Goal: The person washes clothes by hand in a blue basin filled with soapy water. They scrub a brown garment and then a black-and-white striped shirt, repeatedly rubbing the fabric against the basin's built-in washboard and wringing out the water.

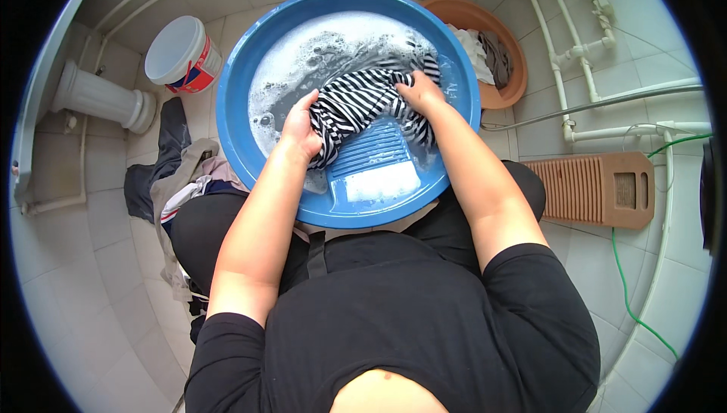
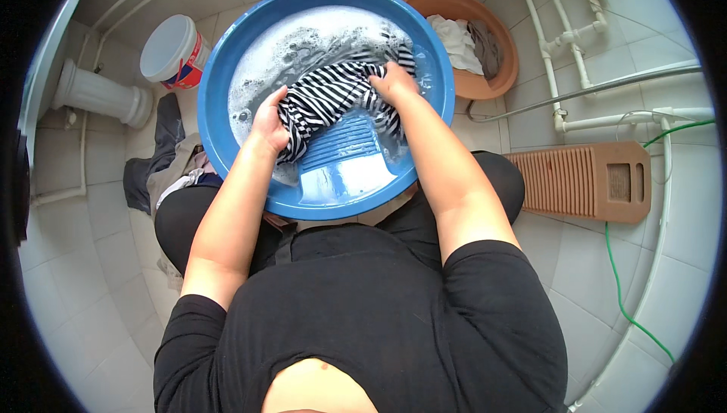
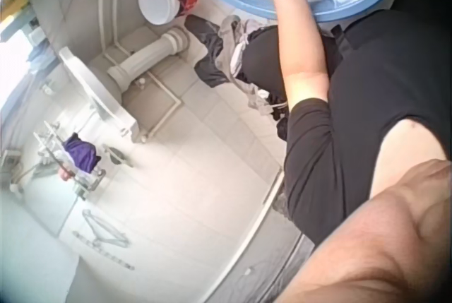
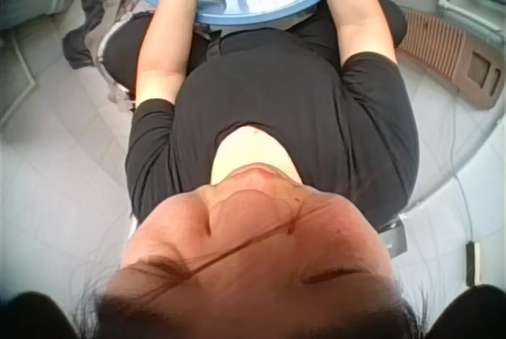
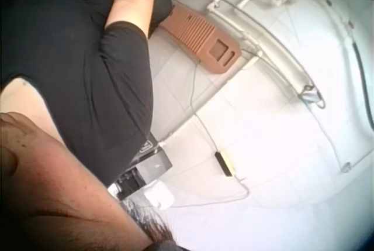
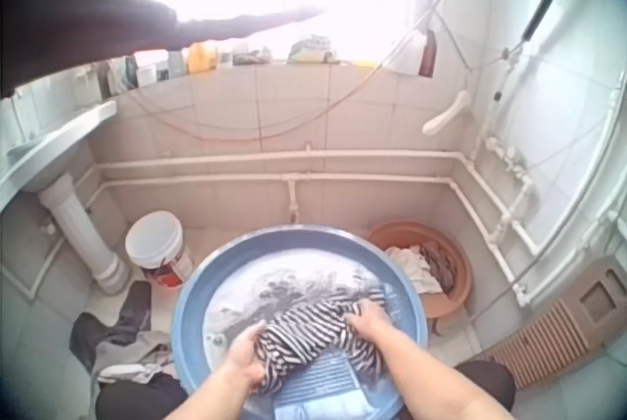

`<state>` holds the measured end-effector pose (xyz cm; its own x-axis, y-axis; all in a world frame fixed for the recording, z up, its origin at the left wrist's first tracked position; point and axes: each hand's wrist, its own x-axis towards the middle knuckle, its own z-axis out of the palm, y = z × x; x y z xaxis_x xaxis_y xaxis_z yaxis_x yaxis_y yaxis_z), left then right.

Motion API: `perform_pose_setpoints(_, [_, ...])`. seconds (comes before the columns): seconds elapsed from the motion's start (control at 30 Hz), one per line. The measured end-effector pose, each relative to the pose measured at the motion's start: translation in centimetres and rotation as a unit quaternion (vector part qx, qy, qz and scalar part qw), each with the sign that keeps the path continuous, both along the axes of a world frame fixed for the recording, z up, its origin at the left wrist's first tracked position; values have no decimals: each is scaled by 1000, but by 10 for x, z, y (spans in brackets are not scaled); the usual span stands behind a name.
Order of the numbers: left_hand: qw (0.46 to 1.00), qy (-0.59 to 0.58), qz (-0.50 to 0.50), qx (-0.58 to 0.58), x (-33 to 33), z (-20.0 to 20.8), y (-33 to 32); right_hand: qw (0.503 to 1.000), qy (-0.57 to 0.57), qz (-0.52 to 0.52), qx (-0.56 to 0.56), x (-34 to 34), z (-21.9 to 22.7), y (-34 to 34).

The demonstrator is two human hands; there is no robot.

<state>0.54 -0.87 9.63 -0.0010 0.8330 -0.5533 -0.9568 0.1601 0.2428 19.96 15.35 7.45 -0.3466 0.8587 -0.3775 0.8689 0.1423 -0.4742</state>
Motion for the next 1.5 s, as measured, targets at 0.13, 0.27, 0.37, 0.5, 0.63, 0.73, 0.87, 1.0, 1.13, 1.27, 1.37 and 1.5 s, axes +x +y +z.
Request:
perform_pose_setpoints(0.13, [999, 15, 18, -48, 5, -15, 8, 988, -126, 70, -62, 1, -62, 22])
perform_pose_setpoints(0.27, [999, 25, 15, -27, 6, -26, 11, 972, -165, 139, -90, 3, -98, 47])
perform_pose_setpoints(0.37, [999, 37, 27, -16, 7, -26, 11, 977, -177, 121, 5, -2, -80, 24])
perform_pose_setpoints(0.5, [997, 55, 50, 19, 10, -21, 12, 978, 18, 47, 200, -17, -30, -8])
perform_pose_setpoints(0.63, [990, 88, 85, 69, 12, -8, 13, 908, 292, 186, 235, -49, 33, -57])
perform_pose_setpoints(0.73, [992, 68, 78, 71, 11, -1, 12, 835, 414, 287, 222, -66, 55, -107])
perform_pose_setpoints(0.87, [986, 37, 29, 160, 11, -20, 9, 833, 438, 298, 162, -70, 67, -148])
perform_pose_setpoints(1.0, [987, 151, 41, 44, 30, -16, 5, 825, 374, 315, 282, -67, 66, -135])
perform_pose_setpoints(1.13, [980, 188, 60, -36, 40, -13, 8, 926, 368, 7, 88, -80, 48, -91])
perform_pose_setpoints(1.27, [961, 168, 101, 196, 34, -25, -5, 837, 439, 200, 259, -82, 66, -139])
perform_pose_setpoints(1.37, [908, 394, 93, 104, 20, -60, -19, 846, 428, 231, 217, -83, 68, -150])
perform_pose_setpoints(1.5, [969, 212, 50, -112, 44, 20, 4, 909, 383, 56, 158, -76, 46, -93])
